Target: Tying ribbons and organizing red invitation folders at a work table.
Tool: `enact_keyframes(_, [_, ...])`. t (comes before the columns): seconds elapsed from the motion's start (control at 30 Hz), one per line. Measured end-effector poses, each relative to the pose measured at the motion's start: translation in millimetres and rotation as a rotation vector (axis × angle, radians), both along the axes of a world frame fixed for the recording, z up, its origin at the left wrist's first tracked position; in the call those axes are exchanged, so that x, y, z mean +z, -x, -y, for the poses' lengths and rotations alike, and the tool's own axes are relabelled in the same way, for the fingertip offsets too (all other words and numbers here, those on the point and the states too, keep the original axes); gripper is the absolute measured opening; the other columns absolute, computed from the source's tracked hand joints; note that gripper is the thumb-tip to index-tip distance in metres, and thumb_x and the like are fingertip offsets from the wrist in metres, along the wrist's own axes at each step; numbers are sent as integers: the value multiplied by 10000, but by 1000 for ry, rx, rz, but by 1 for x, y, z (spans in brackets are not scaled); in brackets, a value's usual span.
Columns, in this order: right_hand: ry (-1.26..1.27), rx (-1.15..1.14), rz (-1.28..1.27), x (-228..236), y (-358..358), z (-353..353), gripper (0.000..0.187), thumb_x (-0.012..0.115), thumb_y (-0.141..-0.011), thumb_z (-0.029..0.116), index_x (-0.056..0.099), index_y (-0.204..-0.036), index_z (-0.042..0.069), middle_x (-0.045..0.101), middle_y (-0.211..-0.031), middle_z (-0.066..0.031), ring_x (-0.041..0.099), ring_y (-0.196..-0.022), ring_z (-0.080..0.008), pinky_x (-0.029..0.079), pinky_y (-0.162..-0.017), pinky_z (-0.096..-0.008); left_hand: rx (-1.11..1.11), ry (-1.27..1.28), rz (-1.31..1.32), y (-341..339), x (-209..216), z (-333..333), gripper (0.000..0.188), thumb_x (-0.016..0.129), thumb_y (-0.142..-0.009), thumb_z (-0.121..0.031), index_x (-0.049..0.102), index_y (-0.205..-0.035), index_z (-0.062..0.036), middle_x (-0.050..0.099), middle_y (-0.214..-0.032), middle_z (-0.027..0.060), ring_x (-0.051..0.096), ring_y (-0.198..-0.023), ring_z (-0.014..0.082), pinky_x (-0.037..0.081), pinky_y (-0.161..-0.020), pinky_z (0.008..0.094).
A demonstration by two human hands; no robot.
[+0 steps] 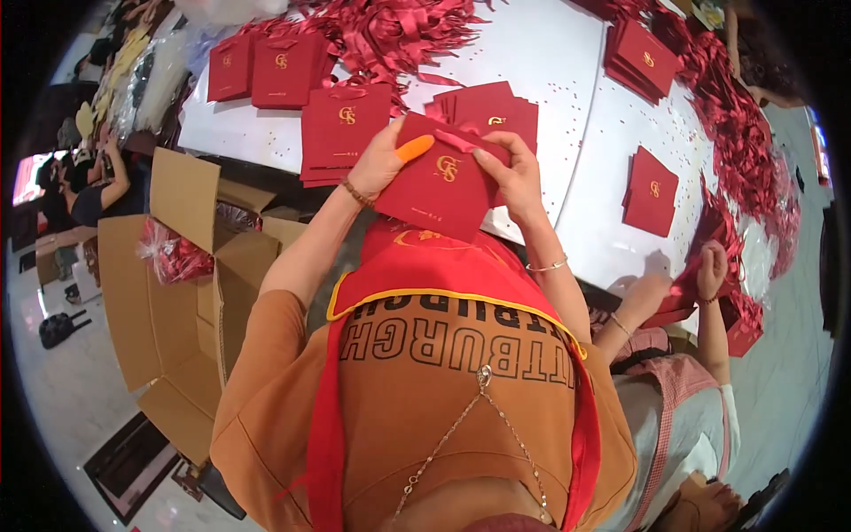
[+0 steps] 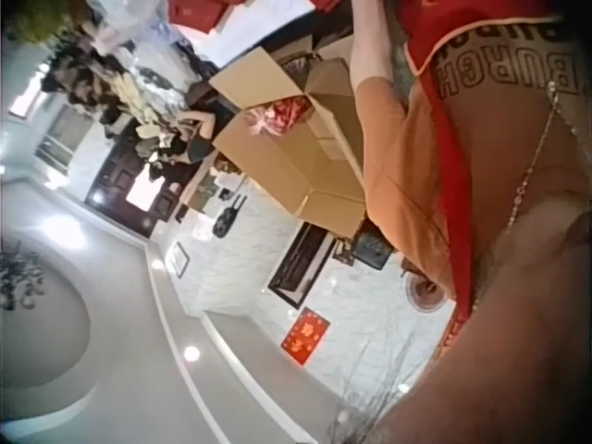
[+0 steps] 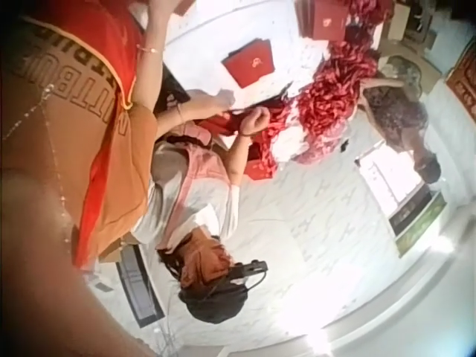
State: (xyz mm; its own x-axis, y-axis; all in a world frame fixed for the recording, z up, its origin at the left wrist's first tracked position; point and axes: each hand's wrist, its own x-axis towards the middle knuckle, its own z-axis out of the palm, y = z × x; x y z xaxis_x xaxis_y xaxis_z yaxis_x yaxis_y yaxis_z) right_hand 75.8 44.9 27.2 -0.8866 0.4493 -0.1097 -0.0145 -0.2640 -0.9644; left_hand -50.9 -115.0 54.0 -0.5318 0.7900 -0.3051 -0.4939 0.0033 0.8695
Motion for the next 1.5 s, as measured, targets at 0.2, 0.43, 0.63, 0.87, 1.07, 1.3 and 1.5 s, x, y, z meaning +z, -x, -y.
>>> enact_keyframes(0.2, [-57,55,27,-3,71,48,552,622,-824,233,355,-1270,48,483,-1104,-120,492,-915,-149,435,-782,-287,398,112,-279,74,-29,60,252,637,-808,-127,532,-1015,-30,600,-934,85,591,-812,190,499,-693,318])
enact_keyframes(0.43, [-87,191,112,-75,135,79,603,594,-832,205,292,-1316,10,490,-1198,-140,479,-1065,-187,385,-905,-302,481,1199,-1174,112,-69,79,669,665,-690,-506,497,-1192,-98,417,-1266,155,421,-1103,359,362,-901,457])
enact_keyframes(0.63, [-73,277,70,-68,131,109,464,596,-797,105,424,-1214,-6,576,-1064,-118,548,-936,-172,430,-842,-294,650,1112,-720,113,-115,111,701,653,-703,-508,450,-1230,-94,479,-1230,174,453,-1127,366,376,-912,456])
enact_keyframes(0.87, [-213,389,235,-41,82,121,341,619,-778,123,490,-1074,13,597,-965,-101,577,-835,-156,478,-585,-285,407,974,-630,107,-118,107,540,595,-766,-439,487,-1168,-95,576,-1114,165,551,-1005,360,429,-843,433])
enact_keyframes(1.07, [-151,93,227,-51,105,110,843,655,-760,241,125,-1398,85,319,-1284,-238,501,-1054,-345,452,-856,-344,352,1136,-766,122,-103,77,535,601,-752,-394,450,-1229,-205,542,-1183,125,525,-1063,332,394,-856,498])
enact_keyframes(1.3, [-697,305,513,-64,149,98,782,590,-786,353,168,-1393,98,309,-1242,-360,464,-1062,-481,407,-907,-453,206,1312,-753,143,-90,60,534,566,-766,-437,409,-1263,-316,522,-1206,112,484,-1113,332,318,-891,555])
enact_keyframes(1.5, [-764,376,476,-59,155,71,728,603,-773,355,255,-1375,141,352,-1235,-300,475,-1068,-427,407,-909,-430,364,1435,-839,127,-82,43,523,577,-762,-400,406,-1233,-254,542,-1163,135,485,-1105,330,284,-908,537])
